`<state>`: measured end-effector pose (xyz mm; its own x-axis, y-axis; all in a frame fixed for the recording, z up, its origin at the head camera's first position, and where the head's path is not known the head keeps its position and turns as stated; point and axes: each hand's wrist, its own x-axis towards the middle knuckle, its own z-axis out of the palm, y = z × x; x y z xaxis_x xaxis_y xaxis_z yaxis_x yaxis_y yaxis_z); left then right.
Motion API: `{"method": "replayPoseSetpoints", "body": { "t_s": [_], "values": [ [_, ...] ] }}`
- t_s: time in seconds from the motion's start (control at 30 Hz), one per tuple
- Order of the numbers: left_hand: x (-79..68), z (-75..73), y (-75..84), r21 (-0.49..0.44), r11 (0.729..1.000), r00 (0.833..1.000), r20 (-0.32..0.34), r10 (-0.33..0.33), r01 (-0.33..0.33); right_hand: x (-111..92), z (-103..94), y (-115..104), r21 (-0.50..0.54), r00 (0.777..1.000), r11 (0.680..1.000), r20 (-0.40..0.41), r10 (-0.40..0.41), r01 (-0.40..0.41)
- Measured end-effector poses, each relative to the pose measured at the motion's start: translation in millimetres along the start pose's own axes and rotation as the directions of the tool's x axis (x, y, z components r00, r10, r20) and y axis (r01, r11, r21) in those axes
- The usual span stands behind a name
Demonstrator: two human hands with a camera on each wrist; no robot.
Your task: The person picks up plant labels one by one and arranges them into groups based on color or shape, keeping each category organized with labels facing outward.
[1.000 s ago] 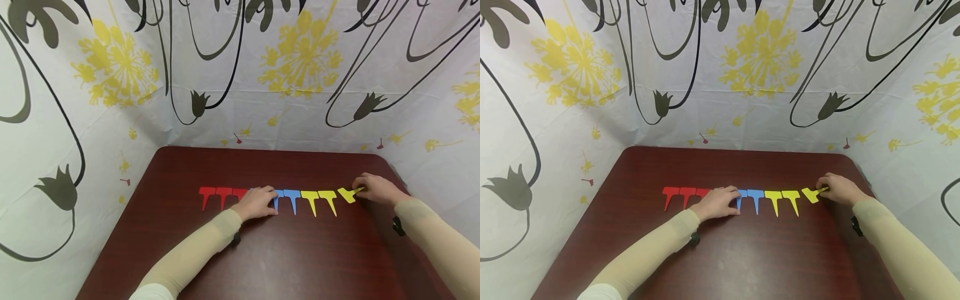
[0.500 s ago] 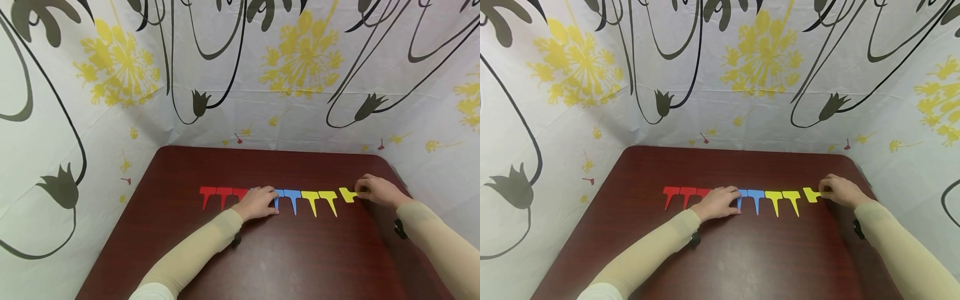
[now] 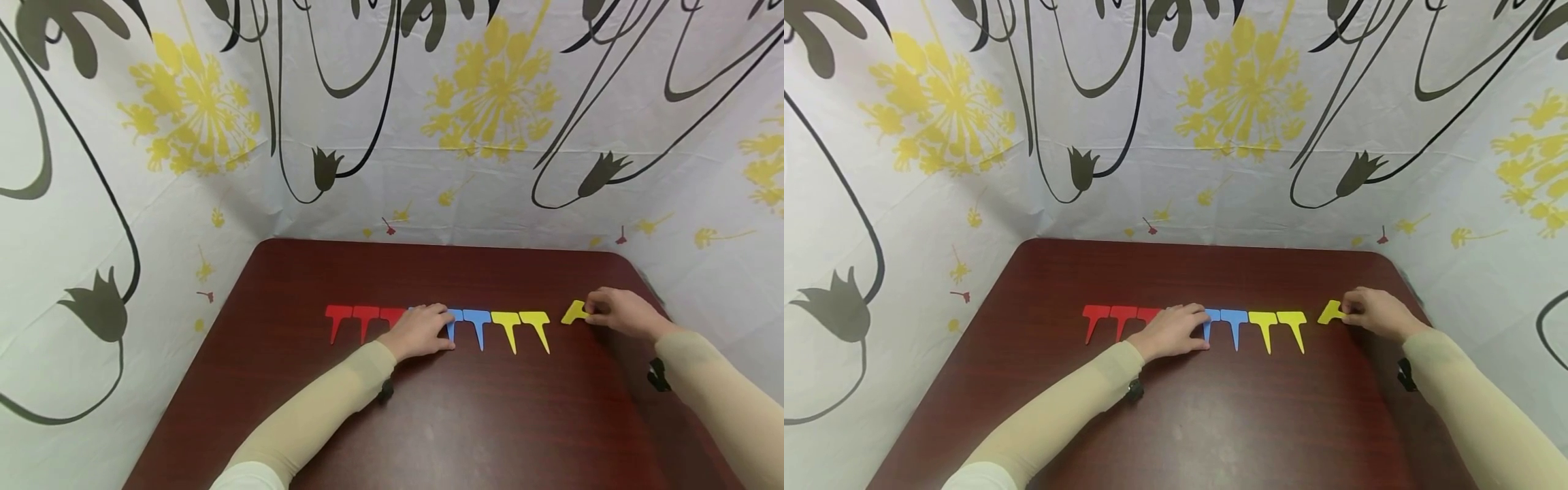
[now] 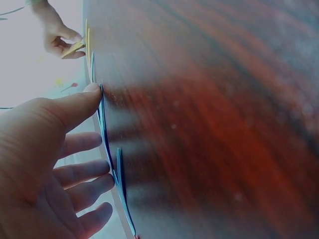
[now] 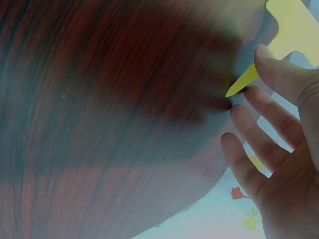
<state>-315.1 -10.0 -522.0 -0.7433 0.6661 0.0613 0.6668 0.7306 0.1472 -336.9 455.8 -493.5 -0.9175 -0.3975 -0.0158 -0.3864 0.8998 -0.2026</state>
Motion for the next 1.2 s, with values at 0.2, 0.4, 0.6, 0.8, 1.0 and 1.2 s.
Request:
{"method": "replayPoseSetpoints", "body": {
  "t_s": [0.2, 0.4, 0.6, 0.8, 1.0, 1.2],
  "values": [
    [0.1, -0.3, 1.6, 0.013, 1.000, 1.000, 0.001, 0.006, -0.006, -2, 0.2, 2, 0.014, 1.000, 1.000, -0.015, 0.022, -0.022],
    [1.0, 0.7, 2.2, 0.007, 1.000, 1.000, 0.007, 0.012, -0.012, -4, 1.0, -3, 0.020, 0.999, 0.999, -0.037, 0.033, -0.032],
    [1.6, 1.3, 2.2, 0.010, 1.000, 1.000, 0.018, 0.014, -0.014, -5, 3.1, -5, -0.012, 0.998, 0.999, -0.059, 0.029, -0.030],
    [0.8, 1.4, 3.1, 0.007, 1.000, 1.000, 0.020, 0.014, -0.014, -9, 11.3, -11, -0.144, 0.977, 0.985, -0.177, -0.119, 0.094],
    [1.0, 1.9, 3.0, 0.010, 1.000, 1.000, 0.013, 0.013, -0.014, -11, 16.1, -19, -0.254, 0.955, 0.954, -0.203, -0.216, 0.162],
    [0.6, 0.9, 4.7, 0.010, 1.000, 1.000, 0.017, 0.012, -0.012, -11, 14.4, -26, -0.149, 0.986, 0.983, -0.111, -0.125, 0.107]
  ]
}}
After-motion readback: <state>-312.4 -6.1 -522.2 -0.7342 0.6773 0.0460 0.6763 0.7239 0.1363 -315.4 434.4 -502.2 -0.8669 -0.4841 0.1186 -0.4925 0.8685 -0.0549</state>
